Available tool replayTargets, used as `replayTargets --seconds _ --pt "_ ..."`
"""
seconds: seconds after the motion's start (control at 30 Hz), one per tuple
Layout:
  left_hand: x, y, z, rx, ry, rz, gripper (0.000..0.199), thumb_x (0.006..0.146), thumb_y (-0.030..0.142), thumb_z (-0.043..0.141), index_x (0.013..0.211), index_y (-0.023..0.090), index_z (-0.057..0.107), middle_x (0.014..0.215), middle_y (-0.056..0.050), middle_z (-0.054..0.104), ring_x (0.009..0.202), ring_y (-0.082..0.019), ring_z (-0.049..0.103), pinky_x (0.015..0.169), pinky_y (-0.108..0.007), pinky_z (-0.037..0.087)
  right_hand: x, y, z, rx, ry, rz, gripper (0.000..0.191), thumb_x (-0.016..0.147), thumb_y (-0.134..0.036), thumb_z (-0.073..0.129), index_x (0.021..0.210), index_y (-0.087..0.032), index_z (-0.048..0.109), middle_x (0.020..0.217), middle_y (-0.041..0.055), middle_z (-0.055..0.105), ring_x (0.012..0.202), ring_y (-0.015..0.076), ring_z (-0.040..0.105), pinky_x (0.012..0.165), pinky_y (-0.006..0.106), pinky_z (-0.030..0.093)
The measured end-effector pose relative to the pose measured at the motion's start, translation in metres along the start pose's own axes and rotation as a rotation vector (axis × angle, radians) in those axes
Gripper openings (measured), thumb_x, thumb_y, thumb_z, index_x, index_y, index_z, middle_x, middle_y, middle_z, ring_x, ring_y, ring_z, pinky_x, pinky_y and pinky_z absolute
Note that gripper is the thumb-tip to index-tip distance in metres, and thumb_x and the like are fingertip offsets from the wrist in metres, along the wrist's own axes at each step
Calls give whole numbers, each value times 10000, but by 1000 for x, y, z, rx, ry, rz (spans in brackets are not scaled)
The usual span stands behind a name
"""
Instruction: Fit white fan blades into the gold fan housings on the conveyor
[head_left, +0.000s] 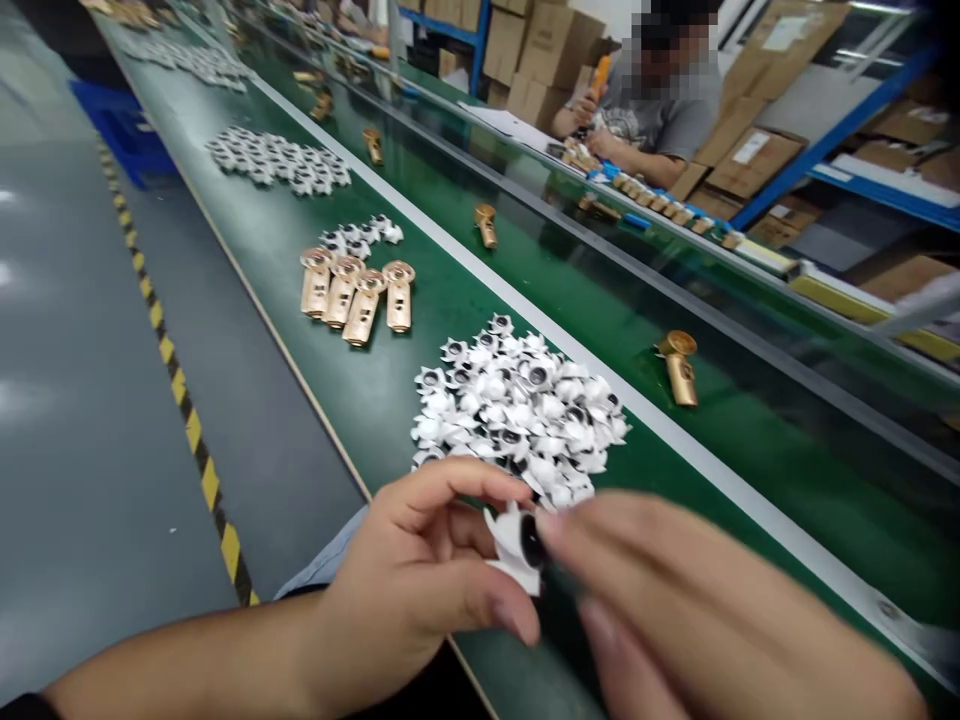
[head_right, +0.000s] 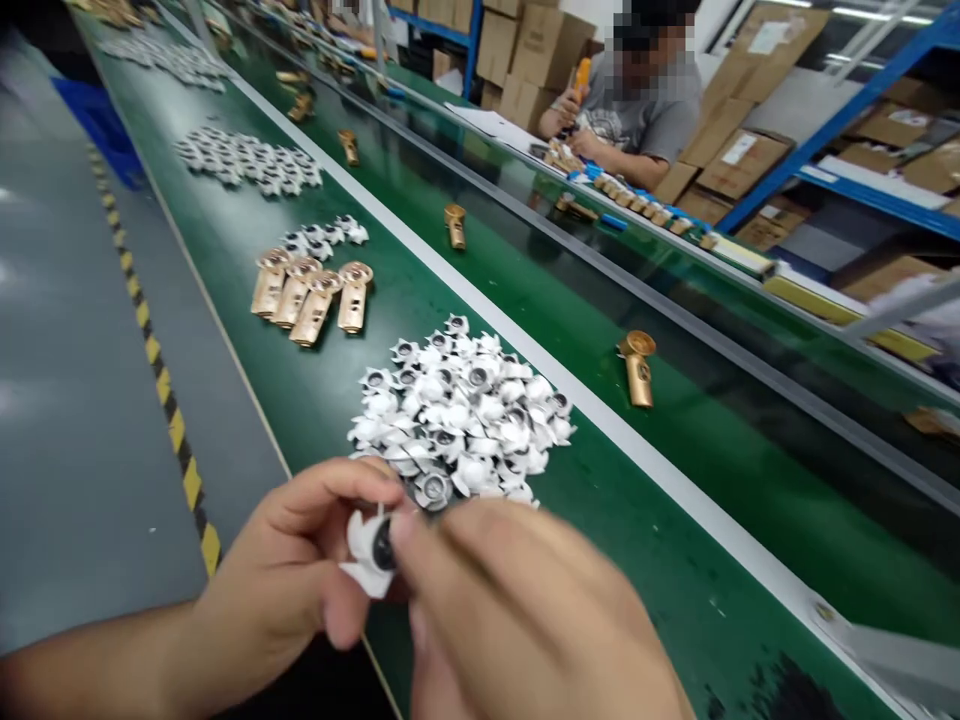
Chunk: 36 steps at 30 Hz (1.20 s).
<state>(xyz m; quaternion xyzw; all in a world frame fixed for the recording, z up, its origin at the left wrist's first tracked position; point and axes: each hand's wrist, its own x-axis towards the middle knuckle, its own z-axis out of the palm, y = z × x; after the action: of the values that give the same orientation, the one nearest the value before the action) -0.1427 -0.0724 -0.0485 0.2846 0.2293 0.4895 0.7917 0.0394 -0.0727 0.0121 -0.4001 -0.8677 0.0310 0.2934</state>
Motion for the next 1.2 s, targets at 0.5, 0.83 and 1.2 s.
replayTargets --seconds 0.5,0.83,1.2 --pt "-50 74 -91 293 599 248 454 612 91 886 1016 263 770 771 -8 769 635 -114 718 682 -182 622 257 50 159 -56 -678 764 252 941 -369 621 1011 -128 641 913 29 667 736 121 642 660 287 558" --pt "-3 73 -57 275 379 326 415 700 101 839 1087 211 738 790 -13 755 696 -122 709 719 -229 618 126 12 45 340 -462 731 164 943 -333 453 866 -211 530 529 -48 560 416 110 493 374 206 372" --pt "18 16 0 142 138 125 412 687 91 853 1062 209 728 857 0 771 760 -116 736 753 -195 600 -15 0 14 146 -27 449 272 936 -314 582 1199 -256 624 1062 46 724 896 177 721 693 212 582"
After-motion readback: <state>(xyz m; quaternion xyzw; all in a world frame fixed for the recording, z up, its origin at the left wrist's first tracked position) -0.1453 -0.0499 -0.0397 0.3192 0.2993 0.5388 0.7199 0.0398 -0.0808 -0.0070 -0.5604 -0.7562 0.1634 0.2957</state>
